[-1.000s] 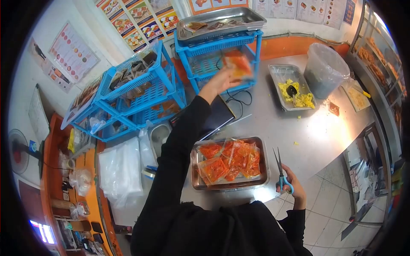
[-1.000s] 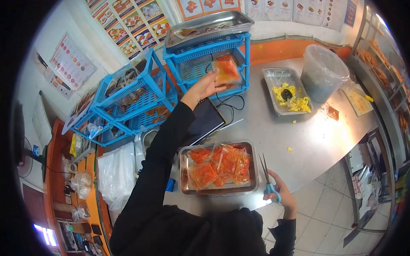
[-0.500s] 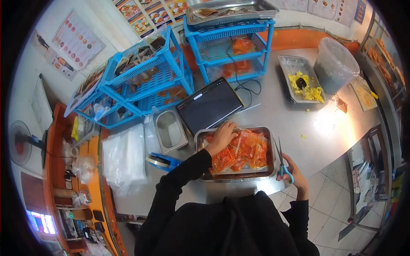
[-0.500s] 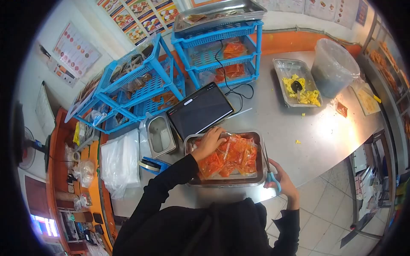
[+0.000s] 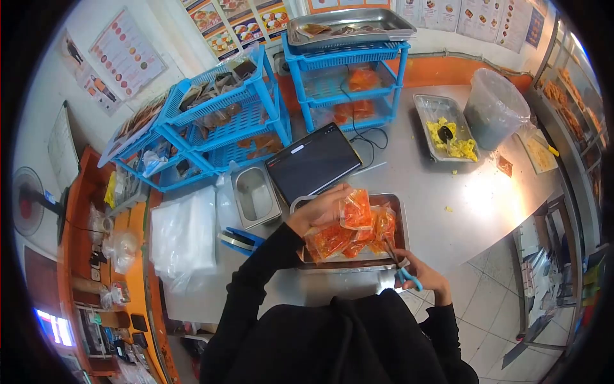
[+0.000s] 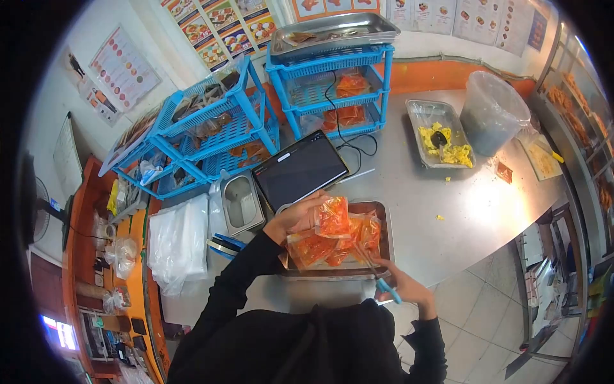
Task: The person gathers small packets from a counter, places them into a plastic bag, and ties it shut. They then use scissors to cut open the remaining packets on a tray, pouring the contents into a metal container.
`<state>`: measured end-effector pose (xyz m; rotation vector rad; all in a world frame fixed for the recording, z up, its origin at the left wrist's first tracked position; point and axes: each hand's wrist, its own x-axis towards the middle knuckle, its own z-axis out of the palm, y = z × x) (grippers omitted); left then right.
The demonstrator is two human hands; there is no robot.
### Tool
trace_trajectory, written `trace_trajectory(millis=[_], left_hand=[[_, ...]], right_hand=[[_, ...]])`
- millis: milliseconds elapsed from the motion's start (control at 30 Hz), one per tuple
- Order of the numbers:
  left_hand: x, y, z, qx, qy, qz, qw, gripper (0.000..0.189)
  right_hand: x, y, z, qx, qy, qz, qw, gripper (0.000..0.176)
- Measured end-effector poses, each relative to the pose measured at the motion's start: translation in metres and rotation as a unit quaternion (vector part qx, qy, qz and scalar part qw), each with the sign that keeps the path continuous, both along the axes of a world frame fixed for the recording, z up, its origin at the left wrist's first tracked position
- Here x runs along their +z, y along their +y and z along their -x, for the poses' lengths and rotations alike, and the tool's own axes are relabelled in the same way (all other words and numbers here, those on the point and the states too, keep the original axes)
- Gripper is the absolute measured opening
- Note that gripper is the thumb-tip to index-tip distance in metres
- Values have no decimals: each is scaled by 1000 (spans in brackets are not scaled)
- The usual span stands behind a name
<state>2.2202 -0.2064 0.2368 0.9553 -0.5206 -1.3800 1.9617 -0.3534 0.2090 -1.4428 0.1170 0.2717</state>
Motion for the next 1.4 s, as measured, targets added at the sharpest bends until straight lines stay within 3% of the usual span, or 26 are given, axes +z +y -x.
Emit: trace_trajectory(millis=[67, 167, 300, 467, 700, 767, 800, 867, 1100, 1167, 1300, 1367, 1400], left_hand=[[9, 6, 11, 96, 116, 27, 988, 10], [7, 17, 16, 134, 204, 97, 965, 6], [6, 30, 30, 147, 200, 123, 961, 5], [2, 52, 39, 54, 119, 177, 975, 11], [2, 86, 56, 127, 112, 57, 984, 23], [-14, 94, 50, 52, 100, 133, 985, 46], [-12, 95, 51, 52, 101, 133, 985, 46], [-3, 98, 55, 62, 101, 92, 989, 63], [-20, 104, 53, 86, 122, 106, 983, 53], [-9, 102, 53, 61, 103, 119, 986, 35], [-1, 103, 46, 42, 63, 63, 995, 21], [-23, 107, 33, 17, -103, 75, 992, 58], [-10, 104, 34, 17, -101, 74, 992, 58]], right_hand=[[-6, 6, -3, 25, 14, 22, 999, 84], [-13, 13, -9, 29, -3, -41, 999, 83], [-22, 21, -20, 9, -73, -112, 991, 83], [-17, 21, -29, 2, -123, -124, 985, 78], [11, 22, -36, 60, -123, -208, 968, 79], [15, 22, -38, 78, -104, -264, 956, 80], [17, 22, -38, 78, -103, -264, 956, 80], [19, 22, -40, 94, -99, -246, 959, 80], [12, 19, -48, 145, -89, -203, 964, 81], [11, 22, -48, 137, -80, -226, 961, 81], [19, 16, -46, 130, -86, -190, 969, 80], [30, 12, -45, 143, -78, -93, 982, 79], [37, 10, -44, 143, -76, -95, 982, 79]])
